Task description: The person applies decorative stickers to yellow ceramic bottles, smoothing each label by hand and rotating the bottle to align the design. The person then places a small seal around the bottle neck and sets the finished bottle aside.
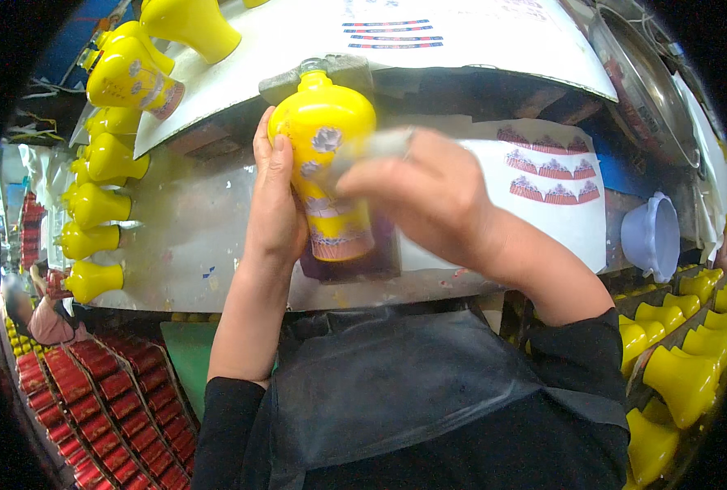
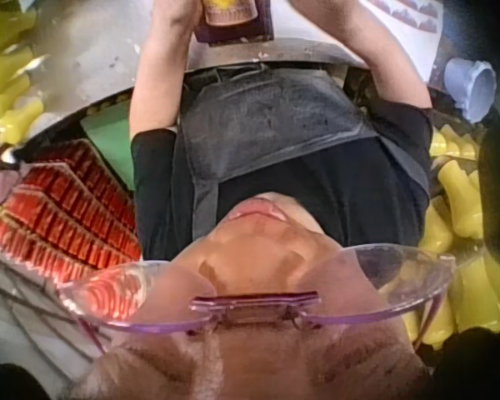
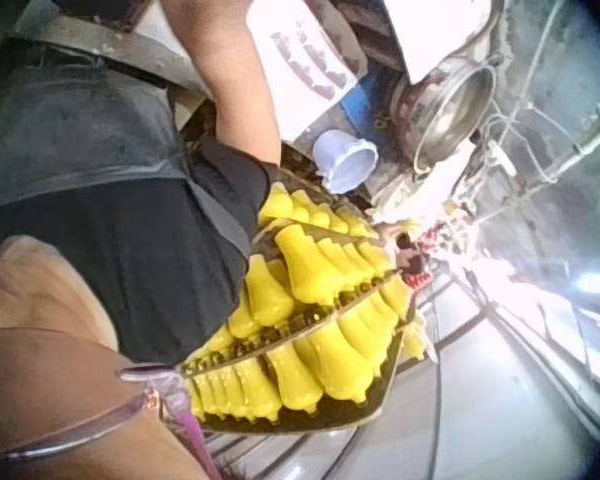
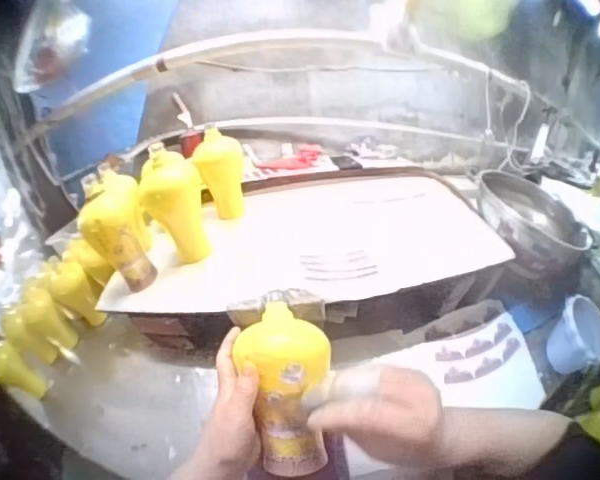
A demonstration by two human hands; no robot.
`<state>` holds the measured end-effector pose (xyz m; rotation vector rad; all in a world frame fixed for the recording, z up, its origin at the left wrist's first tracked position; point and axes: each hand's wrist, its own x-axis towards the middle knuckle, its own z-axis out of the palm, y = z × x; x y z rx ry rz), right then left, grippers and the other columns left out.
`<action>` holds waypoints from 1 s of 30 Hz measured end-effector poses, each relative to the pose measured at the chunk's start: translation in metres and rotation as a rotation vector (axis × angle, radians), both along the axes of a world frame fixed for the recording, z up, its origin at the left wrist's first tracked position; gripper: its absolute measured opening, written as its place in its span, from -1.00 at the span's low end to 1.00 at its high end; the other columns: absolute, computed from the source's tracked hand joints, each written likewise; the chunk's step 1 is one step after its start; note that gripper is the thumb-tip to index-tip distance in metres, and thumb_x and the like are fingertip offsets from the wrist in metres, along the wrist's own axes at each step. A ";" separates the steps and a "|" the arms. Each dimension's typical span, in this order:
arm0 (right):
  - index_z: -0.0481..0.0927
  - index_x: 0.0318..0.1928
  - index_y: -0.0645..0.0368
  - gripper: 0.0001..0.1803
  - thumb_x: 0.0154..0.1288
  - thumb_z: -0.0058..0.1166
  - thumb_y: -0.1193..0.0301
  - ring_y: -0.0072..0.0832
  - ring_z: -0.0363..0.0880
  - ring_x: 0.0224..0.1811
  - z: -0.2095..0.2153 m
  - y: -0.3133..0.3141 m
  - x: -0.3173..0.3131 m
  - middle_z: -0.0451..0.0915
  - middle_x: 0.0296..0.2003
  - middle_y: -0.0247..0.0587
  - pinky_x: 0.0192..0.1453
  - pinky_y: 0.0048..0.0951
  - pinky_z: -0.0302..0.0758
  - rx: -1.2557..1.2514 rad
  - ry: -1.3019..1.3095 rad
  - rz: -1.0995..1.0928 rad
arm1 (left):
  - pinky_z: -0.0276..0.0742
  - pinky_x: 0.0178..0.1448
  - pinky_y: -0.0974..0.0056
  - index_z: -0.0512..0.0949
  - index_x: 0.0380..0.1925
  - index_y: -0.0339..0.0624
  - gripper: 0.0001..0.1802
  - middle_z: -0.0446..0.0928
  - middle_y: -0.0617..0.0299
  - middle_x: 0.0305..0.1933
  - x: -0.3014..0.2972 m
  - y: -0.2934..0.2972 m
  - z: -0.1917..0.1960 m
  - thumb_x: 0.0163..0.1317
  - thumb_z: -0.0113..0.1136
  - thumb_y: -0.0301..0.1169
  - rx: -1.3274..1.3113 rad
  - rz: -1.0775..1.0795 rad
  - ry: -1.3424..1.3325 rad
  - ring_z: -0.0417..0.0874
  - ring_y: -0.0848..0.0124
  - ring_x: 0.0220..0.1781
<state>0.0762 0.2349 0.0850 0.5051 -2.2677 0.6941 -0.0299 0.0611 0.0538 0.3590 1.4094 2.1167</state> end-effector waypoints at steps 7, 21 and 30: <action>0.75 -0.18 0.11 -0.77 0.09 0.36 0.47 -0.17 0.77 -0.06 -0.019 -0.016 0.021 0.69 -0.18 -0.15 0.01 -0.25 0.73 0.055 -0.115 0.238 | 0.29 0.56 0.02 -0.20 0.65 0.01 -0.21 0.24 0.02 0.52 -0.009 -0.005 -0.014 0.65 -0.14 0.04 0.051 -0.047 0.014 0.30 0.15 0.55; 0.17 0.52 0.37 -0.01 0.29 0.34 0.08 -0.33 0.73 -0.13 -0.050 -0.026 0.002 0.55 0.21 0.30 -0.02 -0.38 0.66 -0.853 -0.772 -0.146 | 0.05 0.66 -0.08 -0.29 0.61 -0.40 0.06 -0.06 -0.36 0.59 0.014 -0.022 -0.037 0.43 0.19 -0.18 -0.414 0.092 0.686 0.09 -0.17 0.63; 0.12 0.58 0.35 0.00 0.34 0.34 0.13 -0.44 0.70 -0.07 -0.073 -0.020 -0.003 0.48 0.31 0.23 0.07 -0.44 0.62 -0.873 -0.699 -0.083 | 0.17 0.63 0.05 -0.47 0.61 -0.38 0.22 -0.01 -0.40 0.61 0.021 -0.021 -0.021 0.36 0.29 -0.25 -0.415 -0.004 0.465 0.21 -0.11 0.62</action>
